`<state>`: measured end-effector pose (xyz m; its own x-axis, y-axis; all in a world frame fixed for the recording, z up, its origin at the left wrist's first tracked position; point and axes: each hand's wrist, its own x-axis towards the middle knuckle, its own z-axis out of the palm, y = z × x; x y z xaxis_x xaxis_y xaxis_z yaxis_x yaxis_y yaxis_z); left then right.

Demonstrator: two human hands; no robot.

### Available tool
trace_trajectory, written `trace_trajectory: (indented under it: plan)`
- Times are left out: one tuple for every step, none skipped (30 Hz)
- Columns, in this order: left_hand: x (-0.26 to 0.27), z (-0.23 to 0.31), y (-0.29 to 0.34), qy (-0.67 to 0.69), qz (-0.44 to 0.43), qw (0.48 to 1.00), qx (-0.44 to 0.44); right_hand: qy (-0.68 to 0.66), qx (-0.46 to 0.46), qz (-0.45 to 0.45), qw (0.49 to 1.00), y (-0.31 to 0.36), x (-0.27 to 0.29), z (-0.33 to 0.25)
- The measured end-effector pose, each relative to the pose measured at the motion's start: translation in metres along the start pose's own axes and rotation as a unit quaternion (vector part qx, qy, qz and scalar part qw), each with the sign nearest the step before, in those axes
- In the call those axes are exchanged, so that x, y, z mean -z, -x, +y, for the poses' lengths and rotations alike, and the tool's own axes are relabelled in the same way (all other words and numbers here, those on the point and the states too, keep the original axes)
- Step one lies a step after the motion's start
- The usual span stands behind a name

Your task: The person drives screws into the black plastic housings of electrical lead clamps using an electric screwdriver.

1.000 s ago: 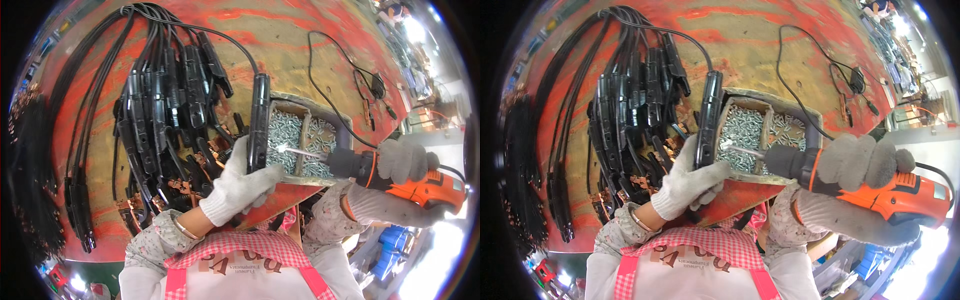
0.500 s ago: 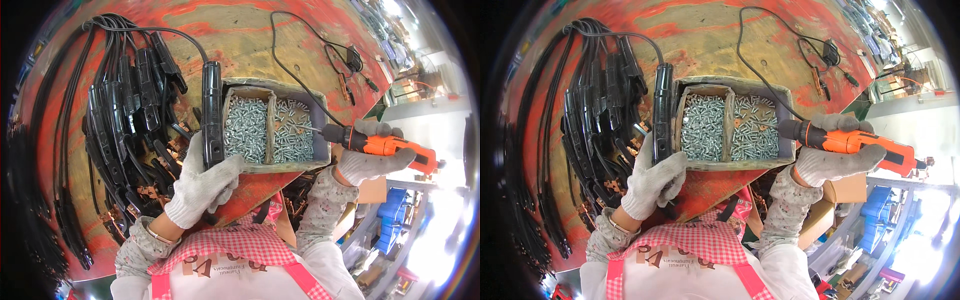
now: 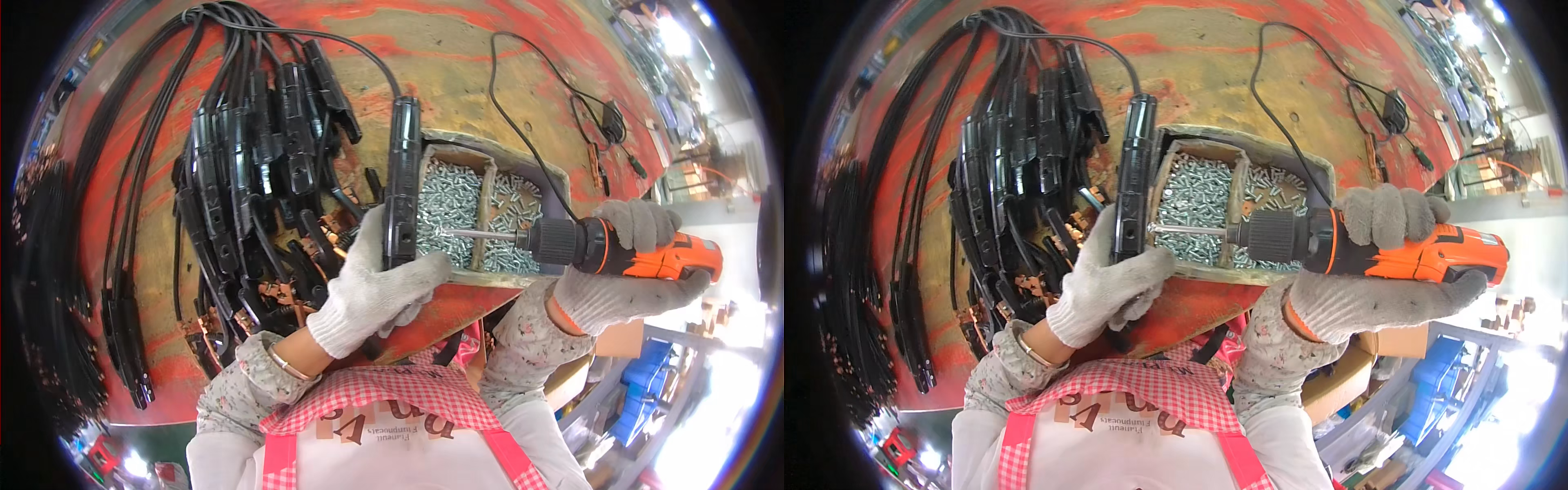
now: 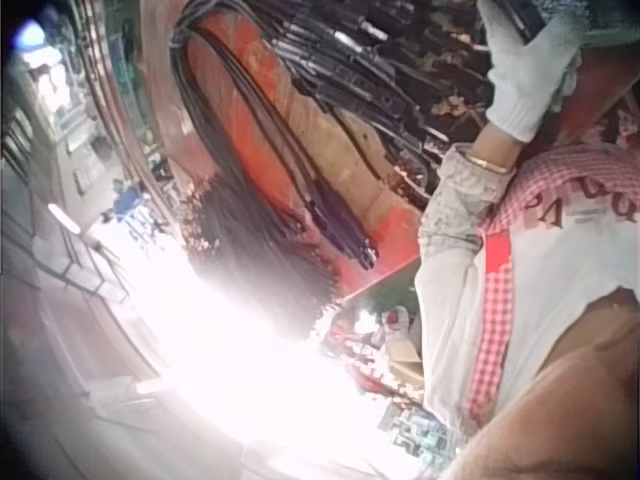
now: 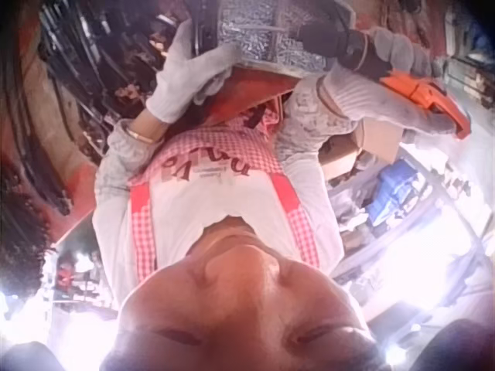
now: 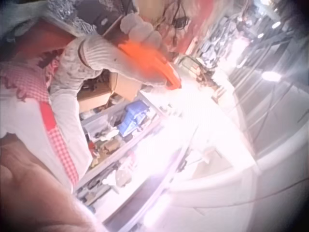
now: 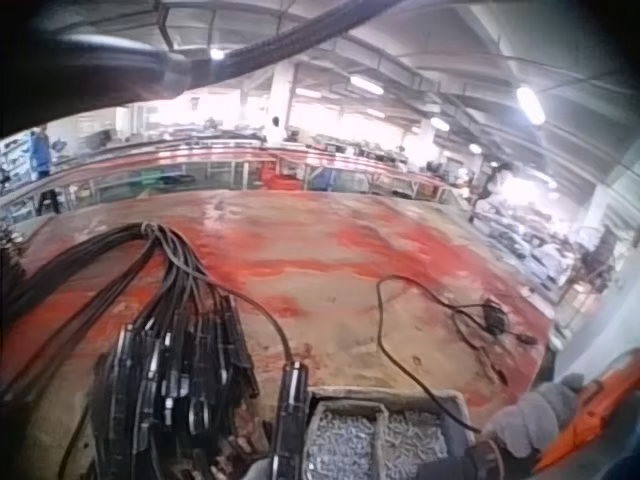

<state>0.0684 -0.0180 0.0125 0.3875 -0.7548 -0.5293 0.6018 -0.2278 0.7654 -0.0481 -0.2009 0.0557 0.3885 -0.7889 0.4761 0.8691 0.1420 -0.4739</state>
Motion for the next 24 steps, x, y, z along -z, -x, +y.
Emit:
trace_trajectory:
  plan:
    - [0.001,0.0,0.001,0.007,-0.013,1.0,-0.003,-0.024,0.003,0.026,0.999,0.001,-0.004,0.006]
    - [0.002,-0.001,0.001,0.014,-0.026,1.0,-0.006,-0.048,0.005,0.052,0.998,0.001,-0.008,0.011]
    - [0.0,-0.004,0.002,0.036,-0.027,0.998,-0.033,-0.052,-0.001,0.046,0.998,0.001,-0.009,0.015]
    - [0.002,-0.005,0.003,0.041,-0.021,0.998,-0.037,-0.078,-0.022,0.06,0.995,0.002,-0.007,0.018]
    - [0.004,-0.006,0.003,0.043,-0.028,0.998,-0.037,-0.104,-0.044,0.073,0.991,0.003,-0.006,0.021]
    - [0.006,-0.007,0.003,0.045,-0.035,0.998,-0.037,-0.106,-0.05,0.069,0.991,0.005,-0.005,0.024]
    - [0.006,-0.004,0.004,0.04,-0.037,0.998,-0.031,-0.093,-0.05,0.084,0.991,0.006,-0.004,0.026]
    - [0.006,-0.005,0.004,0.044,-0.035,0.998,-0.033,-0.08,-0.049,0.099,0.991,0.007,-0.003,0.028]
    - [0.007,-0.006,0.004,0.044,-0.035,0.998,-0.032,-0.079,-0.052,0.097,0.991,0.008,-0.004,0.031]
    - [0.008,-0.005,0.003,0.043,-0.036,0.998,-0.03,-0.058,-0.042,0.121,0.99,0.009,-0.006,0.035]
    - [0.008,-0.005,0.003,0.045,-0.035,0.998,-0.03,-0.036,-0.031,0.144,0.988,0.01,-0.007,0.038]
    - [0.008,-0.004,0.003,0.04,-0.036,0.998,-0.031,-0.036,-0.033,0.145,0.988,0.01,-0.005,0.038]
    - [0.008,-0.003,0.003,0.036,-0.038,0.998,-0.034,-0.047,-0.044,0.134,0.989,0.01,-0.001,0.038]
    - [0.008,-0.003,0.003,0.036,-0.036,0.998,-0.033,-0.059,-0.054,0.123,0.989,0.01,0.001,0.038]
    - [0.008,-0.002,0.003,0.025,-0.035,0.999,-0.025,-0.059,-0.055,0.123,0.989,0.011,0.001,0.039]
    - [0.008,-0.001,0.003,0.014,-0.034,0.999,-0.016,-0.048,-0.046,0.132,0.989,0.011,0.002,0.038]
    - [0.008,-0.002,0.003,0.014,-0.034,0.999,-0.015,-0.037,-0.037,0.141,0.989,0.012,0.003,0.037]
    - [0.01,-0.003,0.003,0.051,-0.047,0.997,-0.02,-0.037,-0.037,0.142,0.989,0.011,0.003,0.037]
    - [0.012,-0.005,0.003,0.089,-0.06,0.994,-0.023,-0.038,-0.036,0.14,0.989,0.012,0.004,0.036]
    - [0.011,-0.004,0.002,0.088,-0.061,0.994,-0.022,-0.039,-0.035,0.138,0.989,0.012,0.004,0.035]
    - [0.009,-0.004,0.001,0.069,-0.047,0.996,-0.017,-0.038,-0.034,0.139,0.989,0.012,0.005,0.035]
    - [0.007,-0.003,0.001,0.049,-0.031,0.998,-0.014,-0.017,-0.034,0.135,0.99,0.013,0.004,0.034]
    - [0.007,-0.003,0.002,0.049,-0.031,0.998,-0.014,0.004,-0.033,0.131,0.991,0.013,0.003,0.034]
    - [0.007,-0.003,0.003,0.055,-0.027,0.998,-0.014,0.004,-0.033,0.131,0.991,0.013,0.002,0.033]
